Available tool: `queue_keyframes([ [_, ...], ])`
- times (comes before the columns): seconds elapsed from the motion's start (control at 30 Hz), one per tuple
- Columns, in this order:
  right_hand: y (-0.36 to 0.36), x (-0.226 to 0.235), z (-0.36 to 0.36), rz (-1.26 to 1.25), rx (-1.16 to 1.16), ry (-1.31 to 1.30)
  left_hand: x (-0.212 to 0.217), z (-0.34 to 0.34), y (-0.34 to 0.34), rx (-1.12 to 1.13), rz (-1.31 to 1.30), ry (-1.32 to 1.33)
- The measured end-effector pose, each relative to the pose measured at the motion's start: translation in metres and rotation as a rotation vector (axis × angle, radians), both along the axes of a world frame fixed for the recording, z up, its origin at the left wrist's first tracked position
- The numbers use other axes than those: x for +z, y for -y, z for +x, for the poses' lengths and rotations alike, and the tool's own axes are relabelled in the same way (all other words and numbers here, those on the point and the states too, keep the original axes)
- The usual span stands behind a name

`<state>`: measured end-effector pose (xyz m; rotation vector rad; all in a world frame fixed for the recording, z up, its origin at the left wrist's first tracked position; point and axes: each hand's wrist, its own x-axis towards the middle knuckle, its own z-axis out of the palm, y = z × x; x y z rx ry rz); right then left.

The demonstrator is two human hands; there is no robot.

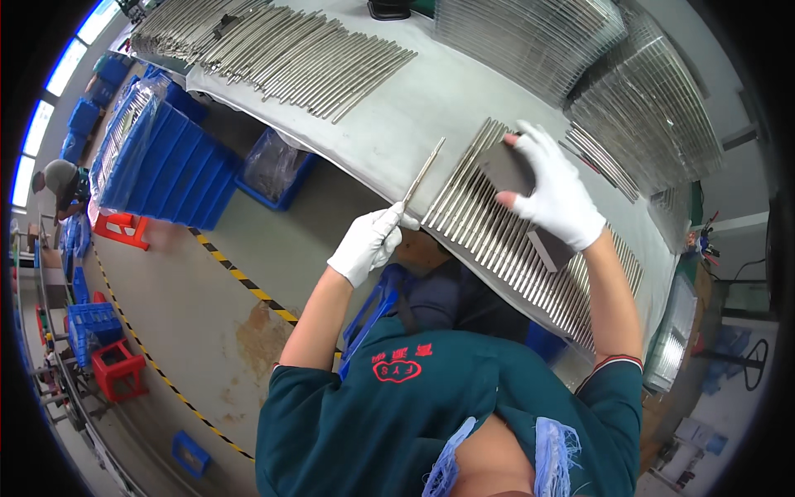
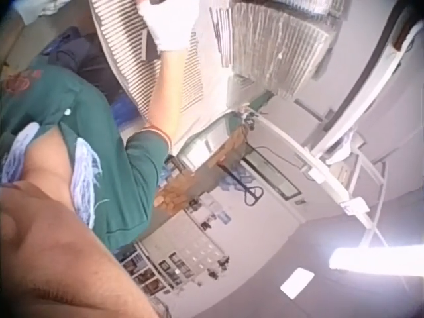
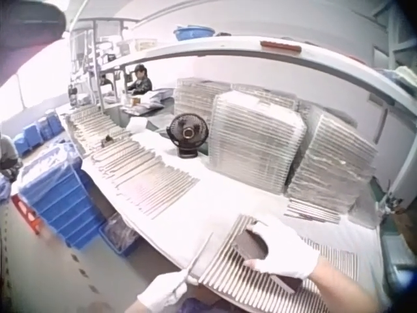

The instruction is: The recorder is seen inspecting and aligning numerous thin metallic rods on a workbench in a manufacturing setting.

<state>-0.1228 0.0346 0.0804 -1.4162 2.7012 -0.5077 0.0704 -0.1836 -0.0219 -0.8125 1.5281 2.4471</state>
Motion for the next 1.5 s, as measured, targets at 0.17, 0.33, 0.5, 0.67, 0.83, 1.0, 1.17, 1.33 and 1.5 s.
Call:
queue_keyframes([
  [0.17,0.009,-0.013,0.002,0.318,0.081,-0.137,0.004,0.0,0.001,-0.016,0.018,-0.016],
  [0.33,0.018,-0.006,0.022,0.082,0.092,-0.017,0.007,0.0,0.008,-0.091,0.011,0.004],
  [0.5,0.085,-0.007,0.037,0.042,0.235,-0.347,0.003,0.0,0.005,-0.071,-0.161,-0.006],
  [0.67,0.073,-0.004,0.041,0.091,0.231,-0.301,0.0,-0.002,0.001,-0.024,-0.403,-0.012],
  [0.83,0.089,0.0,0.045,0.125,0.204,-0.304,-0.004,0.0,0.0,-0.047,-0.57,-0.117],
  [1.0,0.079,-0.005,0.042,0.073,0.236,-0.32,0.003,-0.003,0.0,-0.097,-0.585,-0.004],
  [1.17,0.072,0.0,0.044,0.119,0.222,-0.313,0.004,0.0,-0.001,-0.113,-0.659,-0.07],
  [1.33,0.086,-0.007,0.039,0.06,0.152,-0.373,-0.006,-0.003,-0.008,-0.096,-1.003,-0.073],
  [1.5,0.03,0.005,0.053,0.241,0.136,-0.236,-0.008,0.001,-0.008,-0.04,-0.932,-0.085],
])
